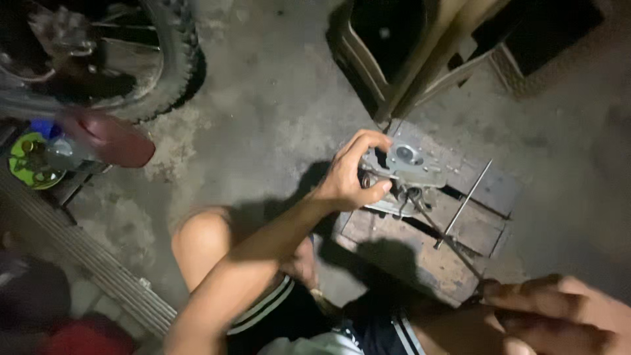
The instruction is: The person cleans the threads of a motorcycle cylinder head using a T-handle tap. They then use a screwdriver to scrape and clear the internal surfaces of the cylinder head while holding it by hand.
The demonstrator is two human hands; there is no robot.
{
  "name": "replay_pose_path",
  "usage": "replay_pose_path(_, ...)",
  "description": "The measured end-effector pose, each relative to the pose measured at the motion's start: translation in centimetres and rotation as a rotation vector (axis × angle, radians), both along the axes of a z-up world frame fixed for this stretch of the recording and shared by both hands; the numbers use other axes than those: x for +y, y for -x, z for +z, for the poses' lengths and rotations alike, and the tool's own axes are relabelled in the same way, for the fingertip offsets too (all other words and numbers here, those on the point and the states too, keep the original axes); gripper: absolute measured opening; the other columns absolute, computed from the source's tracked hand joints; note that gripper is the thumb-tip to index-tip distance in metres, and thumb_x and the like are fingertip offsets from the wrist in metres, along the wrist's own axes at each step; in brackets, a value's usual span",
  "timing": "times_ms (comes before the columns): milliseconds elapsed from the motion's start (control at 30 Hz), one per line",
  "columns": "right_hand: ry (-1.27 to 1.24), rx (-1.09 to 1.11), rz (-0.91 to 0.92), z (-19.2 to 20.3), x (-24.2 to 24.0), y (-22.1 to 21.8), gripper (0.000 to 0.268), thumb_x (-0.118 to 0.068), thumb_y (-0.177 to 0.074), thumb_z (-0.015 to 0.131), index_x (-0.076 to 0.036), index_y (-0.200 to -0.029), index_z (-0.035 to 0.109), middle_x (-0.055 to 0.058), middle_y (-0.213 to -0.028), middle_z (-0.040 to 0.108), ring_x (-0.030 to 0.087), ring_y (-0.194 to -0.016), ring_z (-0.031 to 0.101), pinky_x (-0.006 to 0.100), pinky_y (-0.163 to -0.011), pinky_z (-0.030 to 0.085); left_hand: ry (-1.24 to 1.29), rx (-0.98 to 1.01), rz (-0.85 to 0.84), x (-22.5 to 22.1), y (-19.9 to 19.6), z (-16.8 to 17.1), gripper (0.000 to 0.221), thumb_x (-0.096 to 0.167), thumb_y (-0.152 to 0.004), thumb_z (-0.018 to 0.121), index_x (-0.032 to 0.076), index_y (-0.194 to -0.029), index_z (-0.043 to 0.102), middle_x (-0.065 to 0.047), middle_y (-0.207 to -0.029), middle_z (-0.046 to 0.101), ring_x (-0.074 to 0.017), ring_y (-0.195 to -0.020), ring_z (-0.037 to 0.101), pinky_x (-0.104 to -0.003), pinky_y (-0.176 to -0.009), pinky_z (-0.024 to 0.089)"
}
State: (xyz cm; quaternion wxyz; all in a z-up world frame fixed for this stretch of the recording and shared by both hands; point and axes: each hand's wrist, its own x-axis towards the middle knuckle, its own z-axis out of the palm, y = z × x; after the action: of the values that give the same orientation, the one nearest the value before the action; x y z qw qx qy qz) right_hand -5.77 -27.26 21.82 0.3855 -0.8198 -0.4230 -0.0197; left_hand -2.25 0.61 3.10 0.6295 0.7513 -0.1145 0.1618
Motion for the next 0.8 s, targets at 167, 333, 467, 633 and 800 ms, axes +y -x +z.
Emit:
replay_pose_path(167,0.181,0.113,-0.143,-0.7,-0.9,-0.5,0.024,-0.021,-0.08,0.064,-0.019,-0.067,0.084,0.003,-0.103,0.081,0.009,-0.083,0.08,0.023,-0.077,0.063,-0.001,-0.041,-0.004,0.3,-1.0,-0.3,0.048,0.023,-0.074,0.068,0.005,-0.118,0.056,-0.013,-0.124,0.059,-0.0278,-0.118,0.059,-0.038,-0.105,0.045)
replay_pose_path(333,0.066,0.163,-0.288,0.2,1.0,0.6,0.02,-0.013,-0.08,0.062,-0.006,-0.065,0.074,0.014,-0.095,0.078,0.016,-0.071,0.078,0.025,-0.069,0.062,-0.042,-0.074,0.004,0.2,-0.9,-0.5,0.05,0.02,-0.073,0.07,0.004,-0.117,0.055,-0.014,-0.123,0.059,-0.0298,-0.118,0.059,-0.039,-0.106,0.045)
replay_pose_path(467,0.086,0.185,-0.307,0.9,1.4,0.4,0.028,-0.022,-0.076,0.061,-0.002,-0.062,0.074,0.017,-0.093,0.078,0.025,-0.08,0.079,0.032,-0.074,0.06,-0.021,-0.053,-0.006,0.2,-0.5,-0.5,0.046,0.024,-0.077,0.068,0.005,-0.117,0.055,-0.013,-0.124,0.059,-0.0288,-0.118,0.06,-0.039,-0.105,0.046)
replay_pose_path(633,-0.228,0.176,-0.479,-1.3,-1.2,1.5,0.015,-0.006,-0.092,0.054,0.008,-0.092,0.049,0.029,-0.102,0.067,0.032,-0.084,0.078,0.026,-0.06,0.061,0.035,-0.14,0.007,0.3,-1.4,-1.8,0.046,0.04,-0.089,0.061,0.004,-0.117,0.056,-0.013,-0.12,0.06,-0.0275,-0.116,0.06,-0.04,-0.103,0.047)
replay_pose_path(800,-0.45,0.408,-0.532,-8.0,-13.4,-0.9,0.011,-0.017,-0.101,0.053,-0.006,-0.101,0.051,0.013,-0.108,0.06,0.027,-0.089,0.067,0.024,-0.07,0.056,0.179,-0.056,0.025,0.7,-2.0,-4.1,0.053,0.04,-0.082,0.076,0.007,-0.12,0.063,-0.011,-0.12,0.065,-0.0225,-0.117,0.062,-0.037,-0.106,0.044)
